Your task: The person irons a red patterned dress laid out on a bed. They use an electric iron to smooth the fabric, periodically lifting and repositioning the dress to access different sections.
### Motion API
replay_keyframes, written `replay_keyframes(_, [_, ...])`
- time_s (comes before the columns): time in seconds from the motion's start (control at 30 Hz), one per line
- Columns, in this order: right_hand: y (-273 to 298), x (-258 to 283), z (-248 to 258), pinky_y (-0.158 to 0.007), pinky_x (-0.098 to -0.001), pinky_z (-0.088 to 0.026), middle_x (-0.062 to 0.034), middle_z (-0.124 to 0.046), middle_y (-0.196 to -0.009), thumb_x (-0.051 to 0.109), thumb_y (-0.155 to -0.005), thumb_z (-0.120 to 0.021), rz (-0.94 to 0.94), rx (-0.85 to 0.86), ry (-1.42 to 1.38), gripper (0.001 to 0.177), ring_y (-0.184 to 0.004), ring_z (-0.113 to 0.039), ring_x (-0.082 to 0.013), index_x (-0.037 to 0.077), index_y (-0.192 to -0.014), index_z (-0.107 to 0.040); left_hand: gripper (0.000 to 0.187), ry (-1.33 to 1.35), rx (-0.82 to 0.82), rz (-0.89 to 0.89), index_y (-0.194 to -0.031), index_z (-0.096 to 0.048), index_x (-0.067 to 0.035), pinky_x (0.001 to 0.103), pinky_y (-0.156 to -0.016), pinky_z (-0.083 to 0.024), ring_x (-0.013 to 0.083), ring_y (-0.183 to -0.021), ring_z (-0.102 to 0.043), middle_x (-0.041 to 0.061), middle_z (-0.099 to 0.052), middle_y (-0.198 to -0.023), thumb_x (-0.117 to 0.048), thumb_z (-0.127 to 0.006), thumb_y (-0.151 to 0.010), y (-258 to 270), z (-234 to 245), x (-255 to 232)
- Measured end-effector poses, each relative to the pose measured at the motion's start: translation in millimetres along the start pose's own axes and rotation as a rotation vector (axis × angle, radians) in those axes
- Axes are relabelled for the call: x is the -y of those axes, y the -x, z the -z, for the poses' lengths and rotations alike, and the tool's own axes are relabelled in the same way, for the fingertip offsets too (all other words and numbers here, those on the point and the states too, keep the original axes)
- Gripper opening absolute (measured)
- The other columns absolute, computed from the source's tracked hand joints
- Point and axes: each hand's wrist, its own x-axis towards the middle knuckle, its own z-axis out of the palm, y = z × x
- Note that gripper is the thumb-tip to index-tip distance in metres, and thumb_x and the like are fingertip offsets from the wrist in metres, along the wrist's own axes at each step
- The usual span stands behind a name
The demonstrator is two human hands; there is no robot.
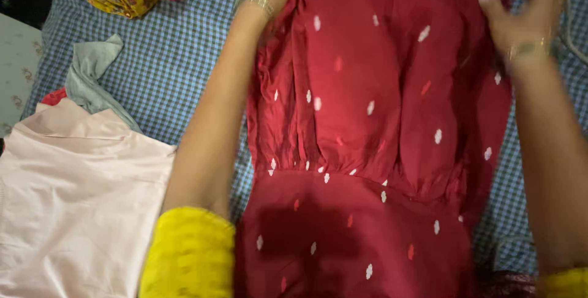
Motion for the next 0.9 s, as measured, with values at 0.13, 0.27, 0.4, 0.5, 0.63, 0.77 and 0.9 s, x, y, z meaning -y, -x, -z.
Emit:
replay_keyframes(0.13, [147.3,25.8,69.4,-0.109,-0.0494,-0.046,-0.0305,-0.049,-0.142,0.04,-0.105,-0.075,-0.188,0.22,0.029,0.073,-0.132,-0.052,-0.0416,-0.01,-0.147,-0.044,0.106,-0.117,0.043,0.034,-0.143,-0.033,0.024,0.053,-0.115,-0.035,0.0545,-0.134,-0.045,0.045,-0.045,-0.143,-0.062,-0.072,-0.094,161.2,56.6,23.1])
replay_keyframes(0.27, [286.8,68.2,151.5,-0.107,-0.0505,-0.048,-0.0326,-0.053,-0.138,0.054,-0.094,-0.07,-0.41,0.534,0.225,0.089,-0.128,-0.057,-0.0438,-0.009,-0.15,-0.044,0.103,-0.213,0.352,0.284,-0.135,-0.039,0.023,0.053,-0.113,-0.033,0.0483,-0.126,-0.044,0.036,-0.045,-0.134,-0.065,-0.065,-0.088,356.8,140.3,-4.7])
replay_keyframes(0.4, [351.9,99.4,179.1,-0.085,-0.0547,-0.056,-0.0296,-0.048,-0.152,0.047,-0.083,-0.079,-0.727,0.826,0.048,0.115,-0.104,-0.059,-0.0502,-0.002,-0.166,-0.016,0.099,-0.058,0.823,0.508,-0.133,-0.041,0.013,0.044,-0.108,-0.043,0.0411,-0.121,-0.054,0.032,-0.051,-0.13,-0.066,-0.073,-0.081,441.9,196.6,-45.5])
replay_keyframes(0.5, [367.2,123.3,185.2,-0.098,-0.0439,-0.047,-0.0233,-0.041,-0.157,0.029,-0.08,-0.073,-0.67,0.773,-0.284,0.101,-0.124,-0.049,-0.0369,0.009,-0.164,-0.02,0.085,0.243,0.712,0.49,-0.139,-0.041,0.008,0.043,-0.102,-0.047,0.0369,-0.117,-0.06,0.027,-0.061,-0.127,-0.048,-0.076,-0.085,459.6,213.7,-70.5])
replay_keyframes(0.63, [373.4,157.5,205.6,-0.115,-0.0425,-0.025,-0.0224,-0.031,-0.161,0.007,-0.083,-0.067,-0.319,0.667,-0.404,0.087,-0.148,-0.029,-0.0312,0.01,-0.158,-0.023,0.057,0.7,0.64,0.662,-0.134,-0.05,0.0,0.033,-0.093,-0.055,0.0204,-0.106,-0.069,0.014,-0.073,-0.115,-0.024,-0.072,-0.088,481.3,248.8,-97.9])
replay_keyframes(0.77, [403.8,180.3,242.0,-0.117,-0.0389,-0.038,-0.0052,-0.057,-0.151,0.012,-0.084,-0.071,-0.499,0.901,-0.311,0.064,-0.142,-0.049,-0.0219,0.021,-0.144,-0.053,0.038,0.693,0.738,0.596,-0.122,-0.07,0.0,0.027,-0.093,-0.054,0.0123,-0.103,-0.071,0.005,-0.079,-0.113,-0.021,-0.073,-0.091,491.5,311.1,-102.2])
replay_keyframes(0.9, [429.2,153.7,288.6,-0.114,-0.038,-0.046,-0.0025,-0.065,-0.143,0.02,-0.09,-0.074,-0.72,0.911,-0.087,0.052,-0.135,-0.06,-0.0188,0.026,-0.14,-0.061,0.033,0.535,0.763,0.785,-0.109,-0.074,-0.001,0.029,-0.077,-0.058,0.011,-0.084,-0.07,0.005,-0.081,-0.094,-0.024,-0.076,-0.085,505.6,367.4,-97.0])
